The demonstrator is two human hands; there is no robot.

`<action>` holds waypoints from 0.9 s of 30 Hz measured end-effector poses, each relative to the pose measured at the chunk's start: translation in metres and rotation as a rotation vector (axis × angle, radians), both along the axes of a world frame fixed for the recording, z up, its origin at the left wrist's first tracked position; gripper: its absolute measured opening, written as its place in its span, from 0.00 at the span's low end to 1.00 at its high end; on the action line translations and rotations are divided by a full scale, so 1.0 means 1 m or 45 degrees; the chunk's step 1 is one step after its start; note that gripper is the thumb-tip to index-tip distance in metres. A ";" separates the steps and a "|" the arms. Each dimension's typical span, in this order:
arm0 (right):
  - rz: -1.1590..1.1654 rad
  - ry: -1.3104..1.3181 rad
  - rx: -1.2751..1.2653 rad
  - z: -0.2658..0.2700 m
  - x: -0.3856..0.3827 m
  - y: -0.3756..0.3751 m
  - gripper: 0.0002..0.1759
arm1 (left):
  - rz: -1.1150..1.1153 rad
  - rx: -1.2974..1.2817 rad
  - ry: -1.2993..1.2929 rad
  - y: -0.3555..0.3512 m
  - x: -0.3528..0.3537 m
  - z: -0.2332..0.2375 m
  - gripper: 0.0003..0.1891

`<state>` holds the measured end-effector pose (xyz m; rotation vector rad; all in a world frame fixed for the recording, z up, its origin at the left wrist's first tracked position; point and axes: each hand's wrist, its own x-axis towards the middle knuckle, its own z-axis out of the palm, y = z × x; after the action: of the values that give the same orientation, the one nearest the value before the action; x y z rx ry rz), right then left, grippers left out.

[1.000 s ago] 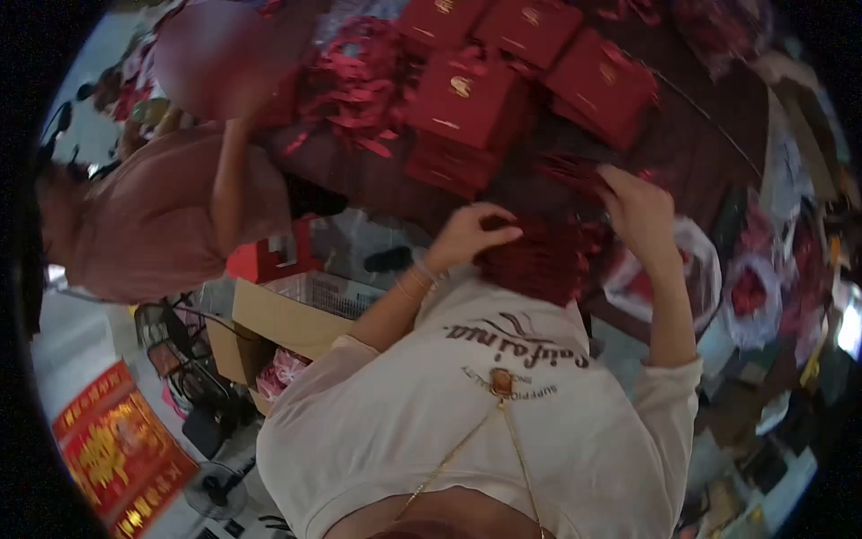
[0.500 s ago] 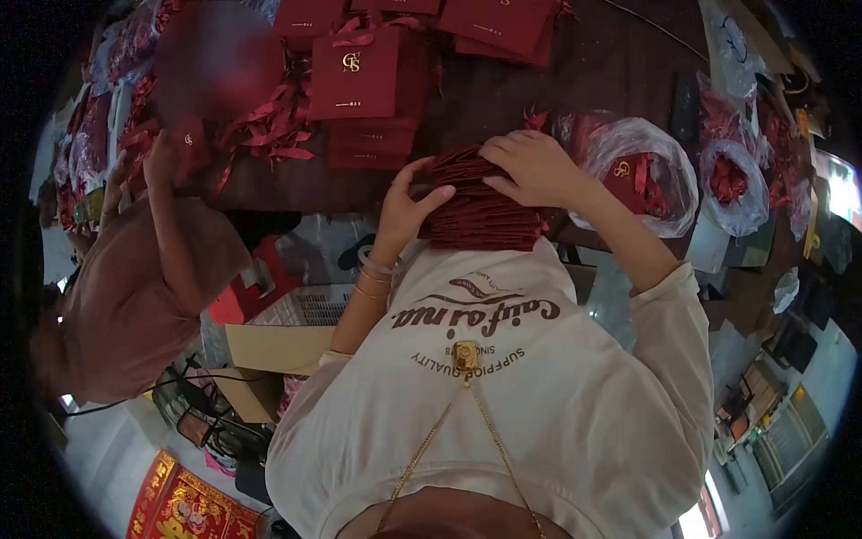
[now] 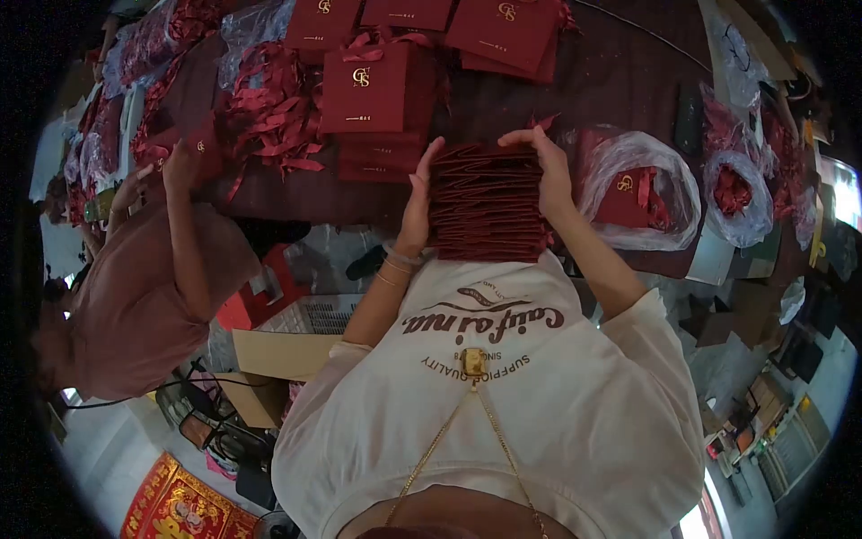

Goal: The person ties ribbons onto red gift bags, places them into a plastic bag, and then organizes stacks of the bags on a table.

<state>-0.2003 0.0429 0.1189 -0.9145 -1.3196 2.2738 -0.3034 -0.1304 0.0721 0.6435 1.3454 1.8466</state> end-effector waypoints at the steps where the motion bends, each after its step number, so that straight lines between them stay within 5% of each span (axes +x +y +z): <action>1: -0.004 -0.004 -0.008 -0.002 0.001 -0.005 0.22 | -0.004 -0.008 -0.004 0.003 0.003 0.013 0.32; 4: 0.041 0.026 0.240 -0.010 0.006 -0.013 0.22 | 0.075 -0.049 -0.094 0.008 0.004 0.028 0.33; 6: 0.074 -0.080 0.400 -0.013 0.010 -0.015 0.22 | -0.042 -0.193 0.191 0.004 -0.006 0.010 0.33; 10: -0.041 -0.070 0.105 -0.016 0.014 -0.006 0.23 | -0.225 -0.269 0.424 -0.009 -0.011 0.006 0.34; 12: 0.018 0.201 0.040 -0.020 0.018 0.000 0.24 | -0.241 0.168 -0.310 -0.015 -0.014 0.002 0.36; 15: 0.111 0.211 0.461 -0.028 0.028 -0.007 0.26 | -0.148 0.089 -0.252 -0.014 -0.011 -0.011 0.37; 23: 0.022 0.285 0.122 -0.041 0.032 -0.025 0.28 | -0.084 0.225 -0.716 0.008 0.014 0.013 0.32; 27: 0.111 0.185 0.276 -0.045 0.037 -0.021 0.28 | -0.086 0.125 -0.531 0.003 0.006 0.006 0.33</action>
<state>-0.1629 0.0218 0.0738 -0.6189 -1.5295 2.1600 -0.2973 -0.1270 0.0784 0.3219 0.9540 1.8720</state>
